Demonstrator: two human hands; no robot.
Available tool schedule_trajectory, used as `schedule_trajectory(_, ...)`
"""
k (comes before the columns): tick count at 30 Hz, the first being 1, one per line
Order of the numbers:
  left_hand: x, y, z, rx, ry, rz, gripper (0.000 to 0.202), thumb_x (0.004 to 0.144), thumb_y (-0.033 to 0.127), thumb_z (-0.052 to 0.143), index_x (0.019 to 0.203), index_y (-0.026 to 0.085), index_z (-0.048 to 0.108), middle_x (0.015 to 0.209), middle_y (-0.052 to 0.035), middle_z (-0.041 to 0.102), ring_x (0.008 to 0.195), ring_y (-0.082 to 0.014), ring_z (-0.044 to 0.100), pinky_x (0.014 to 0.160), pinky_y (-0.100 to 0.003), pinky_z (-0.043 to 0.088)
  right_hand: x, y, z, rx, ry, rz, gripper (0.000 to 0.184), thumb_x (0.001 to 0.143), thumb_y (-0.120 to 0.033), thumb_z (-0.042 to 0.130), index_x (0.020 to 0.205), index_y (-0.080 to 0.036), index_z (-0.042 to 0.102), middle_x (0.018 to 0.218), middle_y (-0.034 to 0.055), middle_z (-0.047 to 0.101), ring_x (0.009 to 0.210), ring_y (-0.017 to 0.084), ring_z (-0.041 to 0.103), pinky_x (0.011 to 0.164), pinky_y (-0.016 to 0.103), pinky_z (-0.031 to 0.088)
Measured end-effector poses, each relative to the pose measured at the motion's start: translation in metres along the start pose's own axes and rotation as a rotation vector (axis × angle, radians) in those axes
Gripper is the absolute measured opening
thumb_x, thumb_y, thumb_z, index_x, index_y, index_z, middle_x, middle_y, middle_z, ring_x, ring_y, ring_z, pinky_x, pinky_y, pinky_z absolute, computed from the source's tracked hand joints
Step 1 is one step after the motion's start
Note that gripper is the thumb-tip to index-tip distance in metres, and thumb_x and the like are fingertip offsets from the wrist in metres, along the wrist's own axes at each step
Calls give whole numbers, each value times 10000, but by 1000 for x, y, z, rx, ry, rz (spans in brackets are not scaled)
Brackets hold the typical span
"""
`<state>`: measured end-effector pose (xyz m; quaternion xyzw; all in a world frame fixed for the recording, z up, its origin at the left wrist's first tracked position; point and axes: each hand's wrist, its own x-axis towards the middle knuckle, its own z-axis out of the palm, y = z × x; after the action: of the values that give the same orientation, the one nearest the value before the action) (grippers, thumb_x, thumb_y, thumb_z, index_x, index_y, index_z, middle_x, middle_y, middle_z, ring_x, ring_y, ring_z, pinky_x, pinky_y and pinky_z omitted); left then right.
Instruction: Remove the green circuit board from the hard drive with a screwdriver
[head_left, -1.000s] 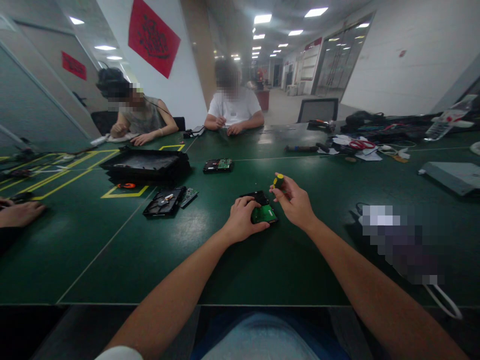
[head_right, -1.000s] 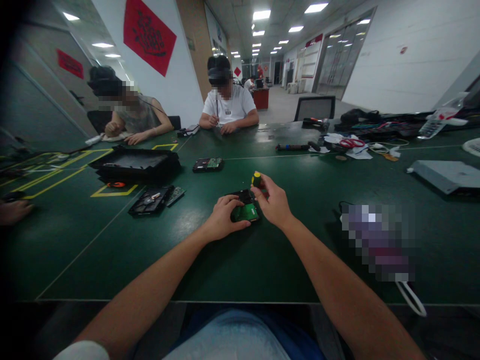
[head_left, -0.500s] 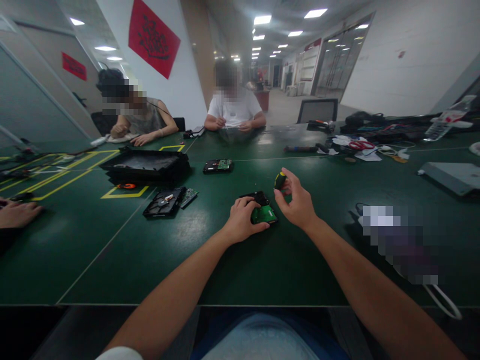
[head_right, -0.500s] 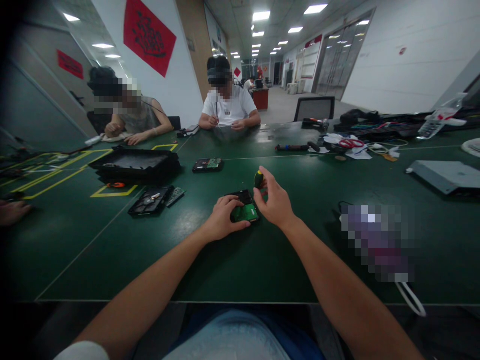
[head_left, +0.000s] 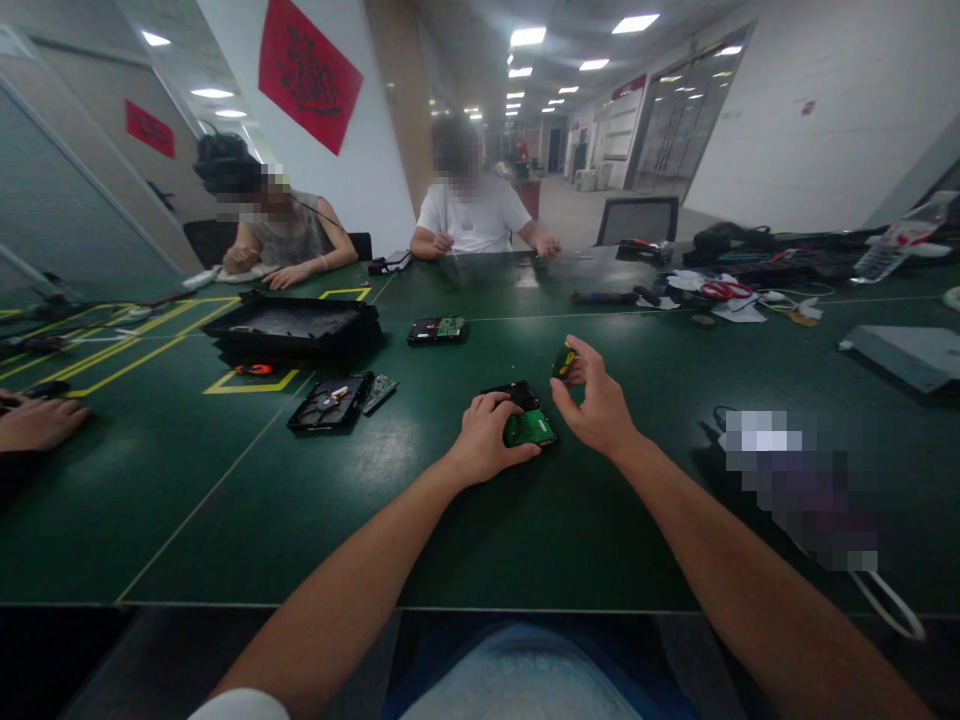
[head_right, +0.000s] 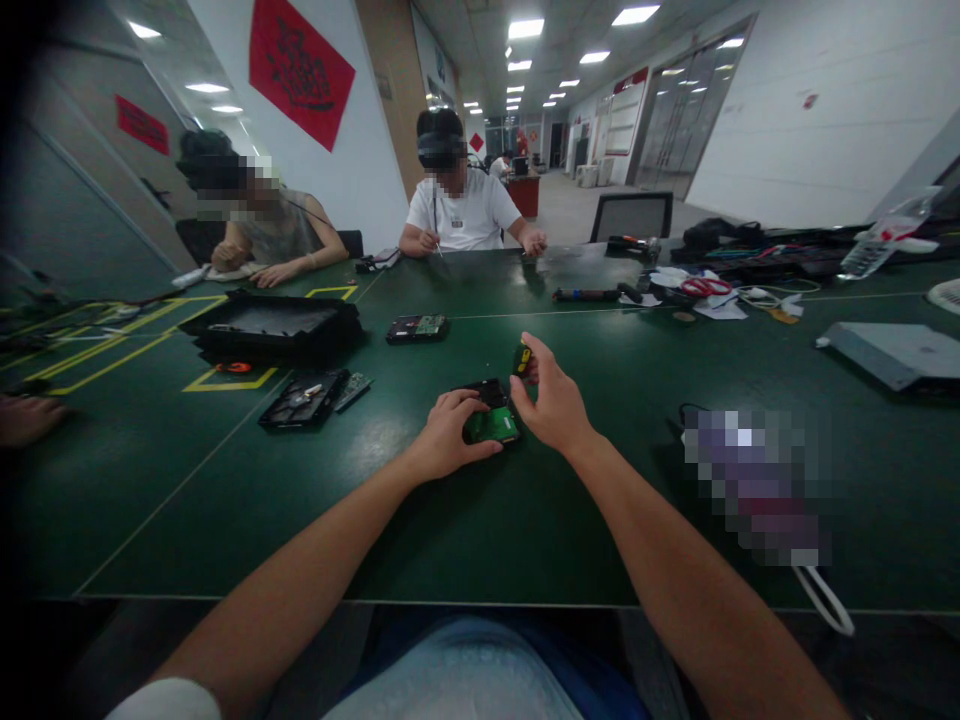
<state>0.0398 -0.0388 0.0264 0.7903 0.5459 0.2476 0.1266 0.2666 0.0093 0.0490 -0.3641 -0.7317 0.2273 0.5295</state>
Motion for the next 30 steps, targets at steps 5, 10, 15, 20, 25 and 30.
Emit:
schedule_trajectory(5, -1, 2, -1, -10, 5, -4, 609, 786, 558, 852, 1287, 260, 673, 1470, -134, 565, 1414, -400, 473, 1150, -602, 433, 0, 1, 1, 28, 52, 12, 684, 917, -406, 741, 1549, -368, 481, 1094, 71, 697, 950, 300, 680, 1042, 576, 553)
schedule_trajectory(10, -2, 4, -3, -14, 6, -7, 600, 791, 548, 853, 1285, 260, 671, 1473, -133, 562, 1421, -402, 466, 1151, -604, 433, 0, -2, 2, 62, 70, 5, 666, 874, -403, 800, 1490, -372, 547, 1078, 56, 691, 909, 286, 664, 1001, 543, 561)
schedule_trajectory(15, -1, 4, -2, -13, 0, -5, 612, 790, 550, 854, 1291, 252, 667, 1473, -134, 565, 1417, -401, 468, 1152, -603, 432, -1, -2, 2, 24, 24, -1, 688, 927, -392, 732, 1560, -369, 463, 1173, 74, 693, 994, 292, 682, 1032, 550, 551)
schedule_trajectory(20, -1, 3, -2, -20, 1, -10, 611, 784, 549, 861, 1289, 263, 668, 1480, -129, 561, 1425, -401, 463, 1151, -610, 432, -1, 3, 3, 44, 31, 15, 718, 920, -425, 743, 1568, -364, 439, 1152, 78, 692, 992, 297, 680, 1069, 584, 538)
schedule_trajectory(25, -1, 1, -2, -18, -1, -3, 618, 792, 561, 853, 1299, 261, 665, 1488, -131, 556, 1432, -402, 456, 1159, -611, 423, -1, 2, 3, -23, 21, -19, 725, 930, -407, 744, 1582, -370, 427, 1125, 73, 696, 928, 288, 683, 1007, 557, 568)
schedule_trajectory(30, 0, 0, 0, 0, -4, 0, 634, 792, 573, 844, 1307, 249, 665, 1485, -136, 559, 1420, -401, 465, 1153, -595, 431, -1, 5, 5, -141, 3, -108, 693, 996, -351, 632, 1623, -348, 338, 1158, 82, 706, 913, 271, 711, 919, 515, 608)
